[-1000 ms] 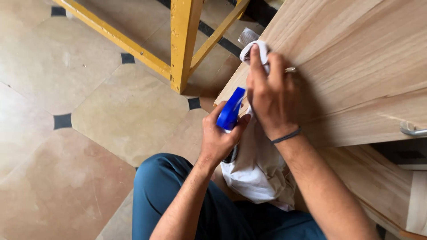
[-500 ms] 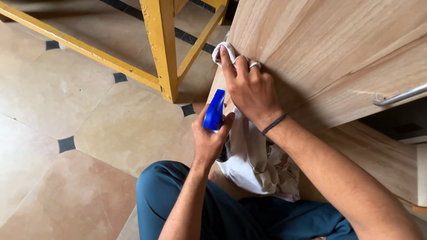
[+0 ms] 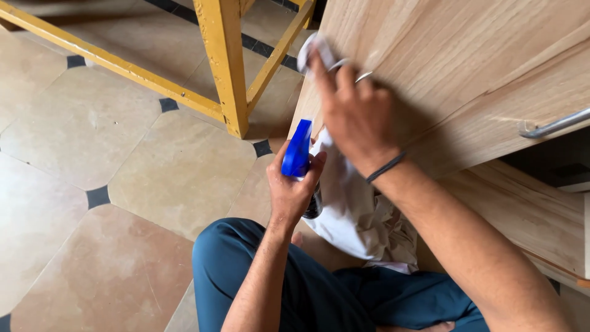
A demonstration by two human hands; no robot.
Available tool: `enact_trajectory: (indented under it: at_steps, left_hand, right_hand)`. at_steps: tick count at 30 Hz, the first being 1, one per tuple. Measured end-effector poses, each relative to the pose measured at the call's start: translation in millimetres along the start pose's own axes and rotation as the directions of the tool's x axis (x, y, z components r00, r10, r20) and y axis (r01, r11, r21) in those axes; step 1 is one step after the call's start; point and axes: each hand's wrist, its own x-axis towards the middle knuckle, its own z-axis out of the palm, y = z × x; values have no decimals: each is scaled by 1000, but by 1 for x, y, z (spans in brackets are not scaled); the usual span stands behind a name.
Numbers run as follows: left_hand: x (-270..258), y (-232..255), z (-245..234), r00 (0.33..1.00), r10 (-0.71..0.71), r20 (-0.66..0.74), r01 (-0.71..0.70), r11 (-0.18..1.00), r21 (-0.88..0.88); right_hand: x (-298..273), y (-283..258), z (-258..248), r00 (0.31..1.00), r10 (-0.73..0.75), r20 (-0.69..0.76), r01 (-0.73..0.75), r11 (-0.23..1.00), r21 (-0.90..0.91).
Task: Wiping a wooden cabinet door and its metal handle using a spray cleaner and a white cloth.
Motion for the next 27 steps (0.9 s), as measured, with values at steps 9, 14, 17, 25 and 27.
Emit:
enact_trajectory:
  at_steps: [9, 14, 17, 25, 27]
  left_hand:
    - [-4, -1, 2, 1000, -25, 4, 25, 999, -29]
    - [-5, -5, 8, 998, -62, 2, 62, 998, -20]
    - [-7, -5, 6, 1000, -16, 15, 16, 1000, -5]
    - [-7, 0, 9, 999, -38, 25, 37, 999, 30]
    - [-10, -1, 8, 999, -15, 38, 13, 999, 41]
  right_hand:
    - [-13, 5, 15, 996, 31, -84, -27, 999, 45]
    - [-30, 1, 19, 989, -24, 144, 23, 1000, 10]
    - [-25, 11, 6, 999, 32, 13, -32, 999, 26]
    - [-37, 15, 6, 996, 23, 82, -27, 998, 56]
    - [-42, 14, 6, 997, 72, -2, -71, 995, 75]
